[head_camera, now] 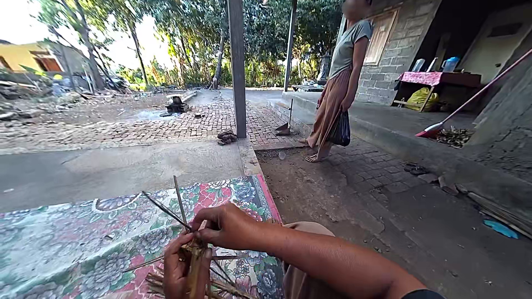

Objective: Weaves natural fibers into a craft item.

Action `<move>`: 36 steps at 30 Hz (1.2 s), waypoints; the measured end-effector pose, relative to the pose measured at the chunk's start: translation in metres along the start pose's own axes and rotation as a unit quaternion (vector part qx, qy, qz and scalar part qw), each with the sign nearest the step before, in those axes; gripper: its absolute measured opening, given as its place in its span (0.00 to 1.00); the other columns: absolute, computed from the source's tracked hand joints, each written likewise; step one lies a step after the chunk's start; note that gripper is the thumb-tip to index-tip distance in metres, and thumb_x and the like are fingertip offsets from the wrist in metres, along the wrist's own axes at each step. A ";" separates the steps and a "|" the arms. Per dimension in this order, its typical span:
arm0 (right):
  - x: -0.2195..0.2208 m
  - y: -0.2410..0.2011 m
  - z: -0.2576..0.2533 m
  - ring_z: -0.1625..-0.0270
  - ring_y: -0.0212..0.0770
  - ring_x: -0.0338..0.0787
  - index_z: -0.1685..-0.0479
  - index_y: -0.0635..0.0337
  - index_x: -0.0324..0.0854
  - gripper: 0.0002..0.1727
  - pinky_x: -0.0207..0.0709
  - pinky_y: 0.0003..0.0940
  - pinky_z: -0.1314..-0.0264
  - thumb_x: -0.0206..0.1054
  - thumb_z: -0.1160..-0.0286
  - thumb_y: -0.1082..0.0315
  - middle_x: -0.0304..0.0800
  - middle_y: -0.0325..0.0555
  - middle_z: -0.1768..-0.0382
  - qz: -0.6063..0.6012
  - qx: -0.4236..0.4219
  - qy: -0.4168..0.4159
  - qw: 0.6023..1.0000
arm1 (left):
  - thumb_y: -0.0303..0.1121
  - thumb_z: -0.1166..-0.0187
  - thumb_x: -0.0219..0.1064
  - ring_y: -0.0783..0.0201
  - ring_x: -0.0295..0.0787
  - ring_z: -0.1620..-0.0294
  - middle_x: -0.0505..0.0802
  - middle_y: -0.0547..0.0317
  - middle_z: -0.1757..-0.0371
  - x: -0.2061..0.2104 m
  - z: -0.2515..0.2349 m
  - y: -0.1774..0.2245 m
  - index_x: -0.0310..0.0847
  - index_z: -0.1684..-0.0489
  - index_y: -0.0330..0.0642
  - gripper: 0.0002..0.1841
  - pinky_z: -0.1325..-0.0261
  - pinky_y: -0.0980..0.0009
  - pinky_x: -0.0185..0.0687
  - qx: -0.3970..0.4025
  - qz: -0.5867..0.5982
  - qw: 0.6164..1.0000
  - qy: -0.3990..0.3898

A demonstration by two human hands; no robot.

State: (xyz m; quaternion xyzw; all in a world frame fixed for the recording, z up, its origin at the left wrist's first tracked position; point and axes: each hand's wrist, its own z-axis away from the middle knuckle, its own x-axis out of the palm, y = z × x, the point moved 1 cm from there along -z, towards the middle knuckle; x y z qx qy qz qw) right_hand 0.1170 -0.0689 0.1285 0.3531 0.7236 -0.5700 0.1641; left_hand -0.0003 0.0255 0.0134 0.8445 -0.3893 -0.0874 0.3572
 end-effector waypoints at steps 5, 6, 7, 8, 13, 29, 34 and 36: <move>0.019 -0.003 0.000 0.66 0.48 0.86 0.53 0.70 0.86 0.12 0.78 0.48 0.57 0.60 0.16 0.70 0.87 0.55 0.69 0.047 -0.013 -0.007 0.999 | 0.41 0.19 0.62 0.82 0.85 0.51 0.85 0.78 0.48 0.008 0.000 -0.005 0.66 0.40 0.48 0.16 0.49 0.83 0.82 0.022 0.030 0.997 0.066; 0.023 -0.004 -0.001 0.63 0.50 0.88 0.53 0.70 0.86 0.12 0.79 0.51 0.55 0.59 0.16 0.70 0.88 0.56 0.67 0.054 -0.008 -0.008 0.998 | 0.42 0.15 0.58 0.83 0.84 0.56 0.86 0.79 0.53 0.010 -0.001 -0.007 0.67 0.42 0.48 0.12 0.54 0.84 0.82 0.027 0.033 0.995 0.088; 0.026 -0.005 -0.001 0.60 0.52 0.89 0.53 0.70 0.86 0.13 0.79 0.52 0.53 0.59 0.15 0.70 0.89 0.57 0.65 0.060 -0.003 -0.011 0.998 | 0.44 0.11 0.55 0.84 0.84 0.57 0.85 0.80 0.55 0.011 -0.001 -0.009 0.68 0.45 0.50 0.11 0.54 0.85 0.81 0.027 0.029 0.994 0.105; 0.028 -0.006 -0.001 0.57 0.53 0.90 0.50 0.69 0.86 0.13 0.79 0.54 0.50 0.58 0.14 0.69 0.90 0.58 0.62 0.070 0.004 -0.016 0.997 | 0.46 0.09 0.52 0.85 0.83 0.56 0.85 0.81 0.55 0.010 -0.001 -0.009 0.69 0.47 0.50 0.11 0.53 0.86 0.81 0.026 0.023 0.992 0.121; 0.042 -0.010 0.000 0.50 0.57 0.92 0.46 0.66 0.87 0.15 0.81 0.57 0.47 0.58 0.13 0.66 0.91 0.59 0.58 0.116 -0.001 -0.003 0.993 | 0.32 0.11 0.45 0.85 0.83 0.55 0.83 0.78 0.56 0.009 -0.002 -0.009 0.66 0.52 0.47 0.05 0.50 0.84 0.81 0.021 0.011 0.984 0.174; 0.023 -0.008 -0.004 0.71 0.36 0.87 0.55 0.71 0.75 0.07 0.85 0.33 0.65 0.59 0.14 0.72 0.83 0.49 0.68 -0.144 0.130 -0.106 0.975 | 0.47 0.12 0.54 0.81 0.81 0.35 0.87 0.81 0.43 -0.004 0.000 -0.020 0.74 0.54 0.59 0.08 0.34 0.79 0.77 0.111 -0.067 0.987 0.093; 0.033 -0.010 -0.003 0.57 0.55 0.89 0.44 0.69 0.82 0.13 0.79 0.57 0.49 0.59 0.15 0.69 0.88 0.59 0.62 0.048 0.046 -0.058 0.996 | 0.42 0.12 0.52 0.77 0.83 0.36 0.87 0.73 0.45 -0.006 0.000 -0.024 0.70 0.56 0.50 0.08 0.34 0.76 0.79 0.094 -0.090 0.984 0.122; 0.033 -0.010 -0.005 0.53 0.55 0.89 0.46 0.70 0.81 0.12 0.78 0.56 0.46 0.59 0.15 0.69 0.88 0.60 0.58 0.045 0.061 -0.071 0.995 | 0.41 0.12 0.52 0.78 0.82 0.35 0.87 0.71 0.45 -0.009 0.000 -0.024 0.70 0.57 0.49 0.08 0.32 0.76 0.78 0.105 -0.109 0.982 0.111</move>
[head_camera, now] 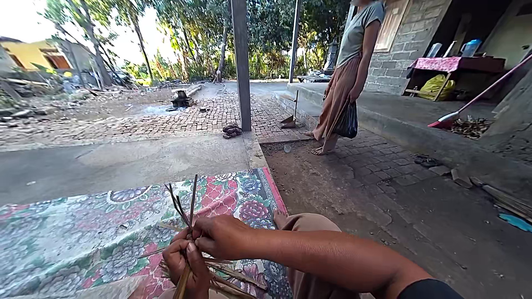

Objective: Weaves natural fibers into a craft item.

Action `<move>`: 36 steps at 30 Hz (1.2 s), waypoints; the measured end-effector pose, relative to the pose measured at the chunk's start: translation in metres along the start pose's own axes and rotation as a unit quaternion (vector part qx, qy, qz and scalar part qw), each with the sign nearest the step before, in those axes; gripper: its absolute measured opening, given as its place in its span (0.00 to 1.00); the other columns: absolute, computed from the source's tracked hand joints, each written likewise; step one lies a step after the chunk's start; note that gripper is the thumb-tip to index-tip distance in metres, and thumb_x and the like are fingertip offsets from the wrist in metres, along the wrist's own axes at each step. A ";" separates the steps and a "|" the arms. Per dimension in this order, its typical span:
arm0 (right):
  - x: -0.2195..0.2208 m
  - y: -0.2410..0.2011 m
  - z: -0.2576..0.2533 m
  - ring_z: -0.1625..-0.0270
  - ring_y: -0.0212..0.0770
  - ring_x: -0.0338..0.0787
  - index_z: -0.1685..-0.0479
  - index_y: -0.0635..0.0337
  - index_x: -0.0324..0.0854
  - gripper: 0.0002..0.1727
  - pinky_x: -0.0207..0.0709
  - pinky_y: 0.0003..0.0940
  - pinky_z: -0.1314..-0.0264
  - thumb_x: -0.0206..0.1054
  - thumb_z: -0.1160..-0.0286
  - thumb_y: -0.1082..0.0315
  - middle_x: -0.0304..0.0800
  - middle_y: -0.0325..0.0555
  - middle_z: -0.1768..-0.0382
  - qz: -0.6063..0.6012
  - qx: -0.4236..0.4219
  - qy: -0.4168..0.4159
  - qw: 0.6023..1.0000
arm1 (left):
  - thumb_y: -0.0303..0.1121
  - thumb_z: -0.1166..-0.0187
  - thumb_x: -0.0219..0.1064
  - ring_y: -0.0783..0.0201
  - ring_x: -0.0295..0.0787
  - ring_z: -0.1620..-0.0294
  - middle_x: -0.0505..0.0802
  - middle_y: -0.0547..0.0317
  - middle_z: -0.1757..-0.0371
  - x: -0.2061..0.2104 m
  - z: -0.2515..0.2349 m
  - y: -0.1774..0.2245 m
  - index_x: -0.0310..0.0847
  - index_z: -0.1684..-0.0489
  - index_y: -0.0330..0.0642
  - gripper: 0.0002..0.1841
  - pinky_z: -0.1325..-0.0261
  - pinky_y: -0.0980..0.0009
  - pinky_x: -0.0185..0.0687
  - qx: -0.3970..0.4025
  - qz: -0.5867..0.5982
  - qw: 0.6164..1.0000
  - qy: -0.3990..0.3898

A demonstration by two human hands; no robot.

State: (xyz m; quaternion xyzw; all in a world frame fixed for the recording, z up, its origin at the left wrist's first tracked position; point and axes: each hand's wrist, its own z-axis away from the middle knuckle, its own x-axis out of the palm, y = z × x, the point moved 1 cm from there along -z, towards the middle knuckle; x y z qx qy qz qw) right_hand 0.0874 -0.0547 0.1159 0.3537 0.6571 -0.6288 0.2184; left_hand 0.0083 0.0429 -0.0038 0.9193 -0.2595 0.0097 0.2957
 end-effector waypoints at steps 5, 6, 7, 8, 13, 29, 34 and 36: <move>-0.020 -0.008 0.008 0.66 0.40 0.88 0.52 0.76 0.78 0.13 0.84 0.37 0.59 0.60 0.14 0.69 0.85 0.56 0.63 -0.130 0.084 -0.034 0.987 | 0.47 0.13 0.57 0.75 0.84 0.34 0.89 0.74 0.43 0.013 -0.005 0.019 0.74 0.54 0.55 0.09 0.31 0.72 0.80 -0.028 0.053 0.998 -0.031; -0.028 -0.015 0.016 0.66 0.38 0.88 0.49 0.76 0.77 0.13 0.84 0.35 0.58 0.57 0.12 0.69 0.85 0.55 0.62 -0.171 0.106 -0.038 0.979 | 0.45 0.13 0.57 0.74 0.85 0.38 0.89 0.75 0.44 0.020 -0.006 0.027 0.74 0.53 0.56 0.07 0.35 0.73 0.82 -0.059 0.096 0.993 -0.021; -0.038 -0.021 0.024 0.65 0.36 0.87 0.45 0.75 0.76 0.14 0.85 0.33 0.58 0.54 0.09 0.69 0.84 0.53 0.61 -0.211 0.125 -0.037 0.969 | 0.44 0.13 0.56 0.74 0.87 0.43 0.89 0.73 0.46 0.029 -0.006 0.036 0.73 0.53 0.56 0.06 0.41 0.74 0.84 -0.100 0.153 0.983 0.002; -0.047 -0.025 0.032 0.67 0.34 0.88 0.45 0.72 0.75 0.13 0.86 0.31 0.59 0.53 0.08 0.68 0.85 0.50 0.62 -0.240 0.132 -0.027 0.961 | 0.44 0.12 0.54 0.73 0.88 0.47 0.90 0.71 0.47 0.038 -0.006 0.044 0.73 0.52 0.57 0.06 0.46 0.74 0.86 -0.147 0.220 0.964 0.037; -0.086 0.003 0.048 0.70 0.33 0.90 0.53 0.64 0.81 0.11 0.86 0.29 0.64 0.56 0.09 0.67 0.90 0.45 0.66 -0.171 0.059 -0.006 0.983 | 0.56 0.13 0.53 0.64 0.92 0.52 0.92 0.60 0.42 0.074 -0.009 0.058 0.83 0.45 0.64 0.16 0.52 0.68 0.89 -0.260 0.413 0.864 0.122; -0.038 0.053 0.030 0.75 0.22 0.74 0.70 0.60 0.83 0.09 0.68 0.21 0.69 0.72 0.25 0.66 0.77 0.32 0.79 -0.181 0.016 0.017 0.983 | 0.40 0.17 0.68 0.66 0.87 0.37 0.87 0.59 0.33 0.078 0.004 0.023 0.79 0.38 0.53 0.13 0.34 0.70 0.83 -0.021 0.179 0.979 0.090; -0.034 0.049 0.026 0.76 0.24 0.70 0.78 0.58 0.78 0.12 0.64 0.23 0.70 0.69 0.25 0.70 0.72 0.31 0.81 -0.184 0.000 -0.041 0.982 | 0.41 0.13 0.63 0.65 0.90 0.45 0.91 0.53 0.41 0.073 0.006 0.024 0.77 0.45 0.43 0.12 0.42 0.72 0.86 -0.072 0.218 0.962 0.146; -0.038 0.047 0.025 0.76 0.24 0.70 0.80 0.58 0.76 0.14 0.63 0.23 0.70 0.68 0.24 0.70 0.71 0.31 0.81 -0.191 0.001 -0.072 0.979 | 0.41 0.12 0.61 0.65 0.92 0.47 0.92 0.50 0.44 0.075 0.005 0.027 0.76 0.45 0.40 0.13 0.46 0.73 0.88 -0.124 0.267 0.941 0.166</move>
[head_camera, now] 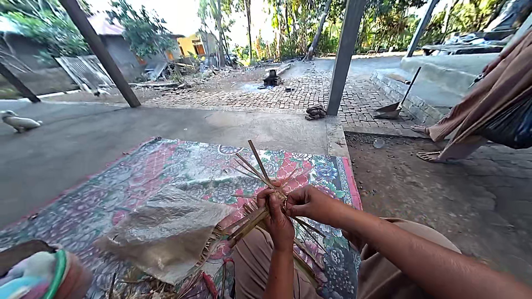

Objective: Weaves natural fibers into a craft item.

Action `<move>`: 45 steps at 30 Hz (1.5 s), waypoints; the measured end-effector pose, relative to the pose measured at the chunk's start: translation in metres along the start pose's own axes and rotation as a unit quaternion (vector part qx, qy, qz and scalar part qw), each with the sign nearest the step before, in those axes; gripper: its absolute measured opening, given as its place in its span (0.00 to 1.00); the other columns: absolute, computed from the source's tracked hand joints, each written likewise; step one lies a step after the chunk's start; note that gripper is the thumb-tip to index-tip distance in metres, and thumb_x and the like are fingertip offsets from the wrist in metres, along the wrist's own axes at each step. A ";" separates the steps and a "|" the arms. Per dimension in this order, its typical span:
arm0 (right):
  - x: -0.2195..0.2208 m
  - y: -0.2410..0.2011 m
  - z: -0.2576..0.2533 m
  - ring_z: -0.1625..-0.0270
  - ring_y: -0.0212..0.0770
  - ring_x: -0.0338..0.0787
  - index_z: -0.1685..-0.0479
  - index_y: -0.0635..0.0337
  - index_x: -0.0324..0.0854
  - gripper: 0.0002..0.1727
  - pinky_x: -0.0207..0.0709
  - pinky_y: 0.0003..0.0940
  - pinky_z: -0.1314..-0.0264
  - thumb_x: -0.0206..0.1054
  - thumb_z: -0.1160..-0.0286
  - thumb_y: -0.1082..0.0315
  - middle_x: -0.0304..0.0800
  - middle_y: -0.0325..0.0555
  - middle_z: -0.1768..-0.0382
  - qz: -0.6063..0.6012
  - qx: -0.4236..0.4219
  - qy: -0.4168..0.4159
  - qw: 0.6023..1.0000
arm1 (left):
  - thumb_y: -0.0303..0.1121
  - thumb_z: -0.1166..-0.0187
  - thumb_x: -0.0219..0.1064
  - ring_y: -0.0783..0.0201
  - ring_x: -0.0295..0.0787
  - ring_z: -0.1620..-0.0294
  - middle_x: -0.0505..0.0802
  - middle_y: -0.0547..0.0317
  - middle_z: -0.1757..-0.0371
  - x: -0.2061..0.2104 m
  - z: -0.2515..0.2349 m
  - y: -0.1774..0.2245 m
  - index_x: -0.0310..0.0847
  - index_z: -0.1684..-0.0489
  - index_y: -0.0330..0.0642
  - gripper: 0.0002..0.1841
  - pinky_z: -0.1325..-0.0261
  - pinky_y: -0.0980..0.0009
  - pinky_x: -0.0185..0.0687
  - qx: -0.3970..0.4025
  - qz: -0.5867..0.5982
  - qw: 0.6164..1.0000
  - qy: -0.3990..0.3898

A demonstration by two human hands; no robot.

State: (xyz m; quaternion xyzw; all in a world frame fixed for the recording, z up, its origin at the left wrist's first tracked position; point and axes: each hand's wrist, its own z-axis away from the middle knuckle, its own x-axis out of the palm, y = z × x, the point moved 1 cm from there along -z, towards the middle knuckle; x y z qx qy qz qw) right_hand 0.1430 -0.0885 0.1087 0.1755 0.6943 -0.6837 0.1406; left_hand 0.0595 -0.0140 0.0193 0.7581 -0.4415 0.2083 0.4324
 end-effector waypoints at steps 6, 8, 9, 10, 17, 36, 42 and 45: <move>-0.022 -0.019 0.019 0.65 0.28 0.86 0.56 0.63 0.85 0.07 0.82 0.25 0.56 0.61 0.17 0.74 0.87 0.38 0.66 -0.084 0.069 0.003 0.994 | 0.50 0.06 0.38 0.63 0.92 0.49 0.91 0.58 0.43 0.031 -0.006 0.016 0.73 0.39 0.49 0.21 0.43 0.65 0.88 -0.135 0.043 0.988 0.058; -0.026 -0.016 0.022 0.66 0.28 0.86 0.56 0.62 0.85 0.05 0.83 0.23 0.58 0.64 0.19 0.76 0.87 0.39 0.68 -0.108 0.066 0.003 0.992 | 0.54 0.07 0.36 0.64 0.91 0.44 0.90 0.62 0.37 0.035 -0.005 0.017 0.74 0.36 0.55 0.24 0.41 0.66 0.87 -0.138 0.025 0.989 0.056; -0.026 -0.014 0.022 0.67 0.28 0.86 0.56 0.62 0.85 0.02 0.82 0.22 0.59 0.67 0.19 0.74 0.87 0.39 0.69 -0.111 0.067 0.002 0.992 | 0.54 0.07 0.37 0.65 0.91 0.43 0.90 0.63 0.36 0.036 -0.004 0.017 0.75 0.35 0.56 0.23 0.40 0.66 0.87 -0.133 0.021 0.989 0.055; -0.026 -0.012 0.021 0.70 0.27 0.85 0.58 0.61 0.84 0.03 0.81 0.20 0.61 0.70 0.21 0.71 0.86 0.37 0.71 -0.108 0.067 0.002 0.992 | 0.54 0.07 0.38 0.65 0.91 0.43 0.90 0.63 0.36 0.036 -0.004 0.015 0.75 0.35 0.56 0.23 0.40 0.67 0.87 -0.129 0.023 0.990 0.054; -0.018 0.003 0.014 0.70 0.23 0.81 0.66 0.60 0.83 0.08 0.76 0.20 0.63 0.69 0.21 0.67 0.83 0.33 0.73 -0.059 0.011 0.000 0.998 | 0.43 0.10 0.56 0.61 0.92 0.46 0.90 0.52 0.39 0.029 0.001 0.002 0.72 0.38 0.44 0.15 0.41 0.65 0.89 -0.043 0.016 0.998 0.046; -0.034 -0.004 0.018 0.63 0.31 0.91 0.15 0.60 0.65 0.29 0.87 0.30 0.55 0.61 0.14 0.63 0.92 0.42 0.57 0.020 -0.068 0.031 0.997 | 0.65 0.12 0.36 0.73 0.85 0.74 0.93 0.62 0.54 0.000 -0.102 0.055 0.84 0.53 0.56 0.32 0.75 0.80 0.78 -0.115 0.196 0.974 -0.010; -0.030 -0.011 0.017 0.50 0.32 0.93 0.33 0.58 0.84 0.17 0.88 0.30 0.45 0.61 0.14 0.65 0.93 0.42 0.45 0.021 -0.128 0.147 0.981 | 0.66 0.18 0.53 0.74 0.81 0.77 0.93 0.60 0.51 0.018 -0.069 0.056 0.88 0.50 0.58 0.26 0.77 0.81 0.76 -0.197 0.192 0.952 -0.136; -0.026 -0.007 0.016 0.51 0.29 0.92 0.45 0.59 0.90 0.11 0.87 0.26 0.47 0.68 0.20 0.68 0.94 0.41 0.47 0.031 -0.155 0.171 0.973 | 0.65 0.17 0.53 0.72 0.83 0.76 0.94 0.57 0.53 0.010 -0.045 0.037 0.88 0.52 0.56 0.27 0.75 0.80 0.78 -0.245 0.228 0.936 -0.110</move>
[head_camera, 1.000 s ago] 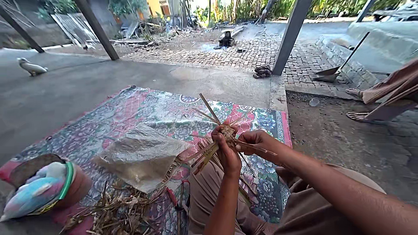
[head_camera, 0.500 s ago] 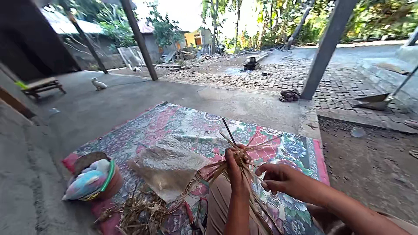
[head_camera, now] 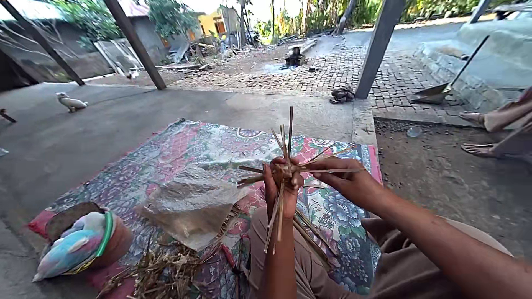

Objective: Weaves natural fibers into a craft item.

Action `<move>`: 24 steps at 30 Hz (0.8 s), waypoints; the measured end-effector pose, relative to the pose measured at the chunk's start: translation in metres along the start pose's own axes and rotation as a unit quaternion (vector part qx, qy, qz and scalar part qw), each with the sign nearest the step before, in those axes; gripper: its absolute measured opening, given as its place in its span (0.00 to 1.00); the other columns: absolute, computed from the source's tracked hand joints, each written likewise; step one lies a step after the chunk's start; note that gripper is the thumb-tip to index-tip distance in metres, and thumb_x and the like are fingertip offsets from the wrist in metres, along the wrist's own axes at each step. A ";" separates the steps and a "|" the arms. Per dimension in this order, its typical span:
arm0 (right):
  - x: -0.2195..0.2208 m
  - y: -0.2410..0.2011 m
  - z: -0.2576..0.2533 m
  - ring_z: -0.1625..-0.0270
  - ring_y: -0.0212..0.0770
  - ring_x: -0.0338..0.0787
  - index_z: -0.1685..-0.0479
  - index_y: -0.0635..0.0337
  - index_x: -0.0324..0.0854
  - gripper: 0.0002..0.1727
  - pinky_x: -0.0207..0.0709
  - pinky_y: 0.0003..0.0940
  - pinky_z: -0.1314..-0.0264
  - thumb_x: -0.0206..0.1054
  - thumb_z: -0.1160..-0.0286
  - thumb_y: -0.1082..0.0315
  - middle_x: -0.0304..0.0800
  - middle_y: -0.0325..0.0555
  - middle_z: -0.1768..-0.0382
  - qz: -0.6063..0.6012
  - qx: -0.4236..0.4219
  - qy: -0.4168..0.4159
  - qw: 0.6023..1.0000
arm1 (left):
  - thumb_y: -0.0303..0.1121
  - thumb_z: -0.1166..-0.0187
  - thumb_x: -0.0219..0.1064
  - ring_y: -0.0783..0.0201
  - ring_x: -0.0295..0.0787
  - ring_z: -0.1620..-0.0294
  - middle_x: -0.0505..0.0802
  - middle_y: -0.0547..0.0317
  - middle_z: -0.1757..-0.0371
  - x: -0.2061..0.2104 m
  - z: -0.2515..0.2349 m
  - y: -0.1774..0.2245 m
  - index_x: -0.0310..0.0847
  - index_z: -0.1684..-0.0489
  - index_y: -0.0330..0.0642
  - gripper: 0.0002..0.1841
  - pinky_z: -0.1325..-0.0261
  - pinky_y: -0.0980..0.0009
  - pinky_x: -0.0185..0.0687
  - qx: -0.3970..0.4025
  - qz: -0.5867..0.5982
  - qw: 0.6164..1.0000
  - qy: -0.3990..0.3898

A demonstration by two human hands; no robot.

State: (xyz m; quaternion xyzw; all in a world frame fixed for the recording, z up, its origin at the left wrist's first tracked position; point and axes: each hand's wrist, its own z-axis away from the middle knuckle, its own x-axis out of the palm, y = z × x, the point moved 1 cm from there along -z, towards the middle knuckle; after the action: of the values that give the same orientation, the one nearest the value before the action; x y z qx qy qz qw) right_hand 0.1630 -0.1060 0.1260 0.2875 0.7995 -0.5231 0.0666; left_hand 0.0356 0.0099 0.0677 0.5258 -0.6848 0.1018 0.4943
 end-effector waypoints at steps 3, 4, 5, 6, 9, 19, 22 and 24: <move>0.001 0.005 0.001 0.52 0.29 0.89 0.52 0.58 0.93 0.10 0.82 0.25 0.46 0.72 0.24 0.63 0.93 0.42 0.53 0.088 -0.026 0.003 0.996 | 0.64 0.16 0.52 0.70 0.85 0.76 0.94 0.54 0.53 -0.006 0.009 -0.014 0.89 0.54 0.53 0.27 0.74 0.79 0.79 -0.026 0.066 0.997 0.007; 0.000 0.006 0.001 0.48 0.32 0.89 0.53 0.58 0.93 0.11 0.82 0.30 0.41 0.73 0.25 0.63 0.93 0.44 0.52 0.101 -0.042 -0.001 0.994 | 0.64 0.16 0.51 0.70 0.85 0.76 0.94 0.53 0.53 -0.005 0.011 -0.017 0.90 0.54 0.53 0.28 0.74 0.79 0.79 -0.037 0.083 0.996 -0.001; 0.000 0.008 0.002 0.47 0.32 0.89 0.53 0.60 0.94 0.11 0.81 0.31 0.39 0.73 0.25 0.63 0.93 0.44 0.52 0.096 -0.055 -0.005 0.994 | 0.64 0.16 0.51 0.70 0.85 0.76 0.95 0.53 0.53 -0.003 0.012 -0.019 0.90 0.54 0.52 0.29 0.73 0.79 0.79 -0.049 0.101 0.994 -0.006; -0.001 0.009 0.003 0.48 0.28 0.89 0.54 0.61 0.93 0.10 0.83 0.26 0.39 0.73 0.24 0.64 0.93 0.43 0.54 0.083 -0.058 -0.013 0.995 | 0.65 0.17 0.52 0.70 0.85 0.76 0.95 0.53 0.54 0.000 0.013 -0.021 0.90 0.55 0.52 0.29 0.73 0.79 0.79 -0.063 0.116 0.991 -0.007; -0.008 0.009 0.005 0.57 0.18 0.88 0.52 0.65 0.87 0.09 0.81 0.15 0.47 0.68 0.20 0.68 0.93 0.36 0.59 0.018 -0.028 -0.066 0.997 | 0.59 0.19 0.61 0.70 0.86 0.75 0.94 0.52 0.53 -0.001 0.011 -0.028 0.90 0.54 0.49 0.23 0.73 0.79 0.79 -0.069 0.148 0.986 -0.039; -0.043 0.008 0.003 0.57 0.18 0.88 0.55 0.57 0.90 0.10 0.81 0.17 0.49 0.63 0.13 0.65 0.94 0.27 0.61 -0.123 0.074 -0.285 0.948 | 0.36 0.25 0.74 0.66 0.89 0.74 0.94 0.48 0.54 -0.013 0.015 -0.021 0.90 0.61 0.44 0.06 0.75 0.78 0.80 -0.125 0.164 0.970 -0.133; -0.037 -0.001 -0.002 0.68 0.13 0.80 0.65 0.52 0.89 0.18 0.71 0.13 0.63 0.60 0.11 0.54 0.86 0.21 0.72 -0.050 0.085 -0.268 0.958 | 0.40 0.24 0.73 0.65 0.90 0.73 0.94 0.48 0.55 -0.016 0.017 -0.012 0.90 0.61 0.43 0.10 0.75 0.77 0.80 -0.123 0.137 0.975 -0.122; -0.025 -0.005 -0.006 0.71 0.15 0.78 0.61 0.55 0.90 0.13 0.71 0.13 0.66 0.67 0.16 0.57 0.85 0.23 0.74 -0.040 0.084 -0.263 0.960 | 0.39 0.24 0.73 0.65 0.89 0.72 0.94 0.48 0.55 -0.022 0.021 -0.007 0.89 0.59 0.43 0.09 0.75 0.77 0.80 -0.116 0.120 0.978 -0.126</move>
State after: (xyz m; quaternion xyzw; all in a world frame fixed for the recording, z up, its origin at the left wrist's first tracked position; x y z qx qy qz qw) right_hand 0.1822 -0.1120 0.1433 0.1119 0.7176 -0.6481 0.2291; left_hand 0.0289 0.0066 0.0376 0.3875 -0.8068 0.0137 0.4458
